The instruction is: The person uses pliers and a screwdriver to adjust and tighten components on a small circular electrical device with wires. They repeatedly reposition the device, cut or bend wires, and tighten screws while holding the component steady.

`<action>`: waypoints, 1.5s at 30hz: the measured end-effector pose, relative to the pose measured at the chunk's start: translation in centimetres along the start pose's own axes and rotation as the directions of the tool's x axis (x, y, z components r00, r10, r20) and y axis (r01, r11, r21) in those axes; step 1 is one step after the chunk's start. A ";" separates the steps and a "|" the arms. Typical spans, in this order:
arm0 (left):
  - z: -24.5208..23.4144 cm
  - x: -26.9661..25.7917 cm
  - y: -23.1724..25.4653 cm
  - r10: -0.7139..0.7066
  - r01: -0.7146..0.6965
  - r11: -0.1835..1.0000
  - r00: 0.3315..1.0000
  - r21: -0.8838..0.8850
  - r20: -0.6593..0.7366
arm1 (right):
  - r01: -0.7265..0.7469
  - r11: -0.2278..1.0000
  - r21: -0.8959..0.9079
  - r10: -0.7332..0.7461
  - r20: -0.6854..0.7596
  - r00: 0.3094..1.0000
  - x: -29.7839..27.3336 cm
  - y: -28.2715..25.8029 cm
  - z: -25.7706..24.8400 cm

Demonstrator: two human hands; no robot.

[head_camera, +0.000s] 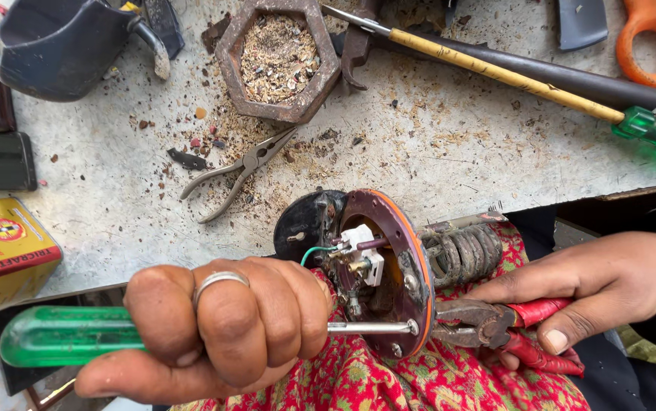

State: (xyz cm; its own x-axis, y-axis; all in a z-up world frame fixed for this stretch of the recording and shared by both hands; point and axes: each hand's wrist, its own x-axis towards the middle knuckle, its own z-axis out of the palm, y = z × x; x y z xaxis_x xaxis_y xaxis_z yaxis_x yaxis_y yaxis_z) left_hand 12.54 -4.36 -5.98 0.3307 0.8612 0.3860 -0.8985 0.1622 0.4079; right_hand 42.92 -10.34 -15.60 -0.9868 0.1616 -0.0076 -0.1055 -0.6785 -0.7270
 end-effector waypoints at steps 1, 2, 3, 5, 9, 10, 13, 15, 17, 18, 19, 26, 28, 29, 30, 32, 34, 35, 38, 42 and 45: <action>0.0 0.0 -0.1 0.001 -0.001 1.000 1.000 0.006 0.005 | 0.036 0.999 -0.001 -0.036 0.002 0.999 0.0 -0.1 0.1; 0.1 -0.1 -0.1 0.001 -0.002 1.000 1.000 0.012 0.010 | 0.072 0.997 -0.001 -0.072 0.003 0.997 0.0 -0.2 0.3; 0.2 -0.1 -0.2 0.001 -0.001 1.000 1.000 0.017 0.018 | 0.048 0.996 0.079 -0.049 0.012 0.999 0.1 -0.3 0.5; 0.3 -0.1 -0.6 0.000 0.001 0.999 1.000 0.036 -0.016 | -0.003 0.972 0.234 -0.005 0.031 1.000 0.2 -0.3 1.0; 0.5 0.2 -0.8 -0.003 0.003 1.000 1.000 0.012 0.003 | -0.076 0.986 0.146 0.084 -0.051 0.995 -0.3 -0.5 1.9; 0.6 0.2 -0.8 -0.006 0.006 1.000 1.000 0.014 0.001 | -0.102 0.991 0.087 0.109 -0.084 0.990 -0.4 -0.5 2.2; 0.5 0.2 -0.9 -0.006 0.006 1.000 1.000 0.005 -0.005 | -0.164 0.954 -0.251 0.105 -0.231 0.967 -1.2 -0.4 3.4; 0.4 0.1 -1.2 -0.001 0.001 1.000 1.000 -0.024 -0.011 | -0.165 0.884 -0.436 0.027 -0.306 0.952 -1.5 -0.1 4.2; 0.3 0.0 -1.5 0.022 -0.023 0.998 0.999 -0.055 -0.026 | -0.145 0.843 -0.517 -0.058 -0.356 0.933 -1.6 0.5 5.0; 0.2 0.0 -1.6 0.032 -0.034 0.997 0.999 -0.071 -0.034 | -0.149 0.827 -0.543 -0.087 -0.386 0.919 -1.7 0.9 5.4; 0.2 0.0 -1.6 0.031 -0.033 0.997 0.999 -0.075 -0.034 | -0.174 0.823 -0.540 -0.090 -0.427 0.900 -1.8 1.3 5.8; -0.1 0.0 -1.3 0.021 -0.021 0.998 1.000 -0.057 -0.007 | -0.354 0.535 -0.767 -0.267 -0.551 0.791 -1.4 4.0 7.6; 0.0 -0.1 -1.3 0.026 -0.026 0.998 1.000 -0.050 -0.001 | -0.387 0.478 -0.789 -0.299 -0.560 0.772 -1.0 4.3 7.9; 0.0 -0.1 -1.3 0.034 -0.034 0.998 0.999 -0.049 0.005 | -0.403 0.448 -0.798 -0.316 -0.563 0.764 -0.9 4.3 8.0; 0.0 -0.2 -1.3 0.043 -0.042 0.998 0.999 -0.049 0.012 | -0.428 0.384 -0.818 -0.332 -0.555 0.763 -0.8 4.0 8.0; 0.0 -0.3 -1.1 0.033 -0.034 0.999 0.999 -0.019 -0.028 | -0.470 0.248 -0.847 -0.363 -0.531 0.766 -0.9 3.1 8.0; -0.1 -0.4 -1.1 0.036 -0.037 0.999 0.999 -0.006 -0.032 | -0.479 0.041 -0.877 -0.468 -0.440 0.767 -1.1 2.0 8.0; -0.2 -0.4 -1.1 0.046 -0.046 0.999 0.999 -0.007 -0.015 | -0.484 -0.065 -0.873 -0.512 -0.387 0.767 -1.0 1.6 8.1; -0.3 -0.5 -1.3 0.090 -0.090 0.996 0.996 0.009 -0.015 | -0.589 -0.192 -0.785 -0.545 -0.414 0.729 -0.4 0.7 8.7; 0.0 -0.8 -1.7 0.126 -0.125 0.990 0.992 0.065 -0.010 | -0.663 -0.375 -0.648 -0.607 -0.369 0.704 0.0 0.3 9.1; 0.7 -1.0 -1.7 0.129 -0.121 0.988 0.989 0.096 -0.078 | -0.636 -0.281 -0.719 -0.626 -0.365 0.689 -0.3 0.3 8.3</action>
State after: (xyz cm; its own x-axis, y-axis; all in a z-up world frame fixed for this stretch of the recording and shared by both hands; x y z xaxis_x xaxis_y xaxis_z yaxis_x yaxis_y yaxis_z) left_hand 14.00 -5.86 -6.45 0.1890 0.9096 0.3700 -0.9002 0.0100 0.4354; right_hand 42.17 -16.54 -10.15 -0.5693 0.7977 0.1988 0.7454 0.6029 -0.2845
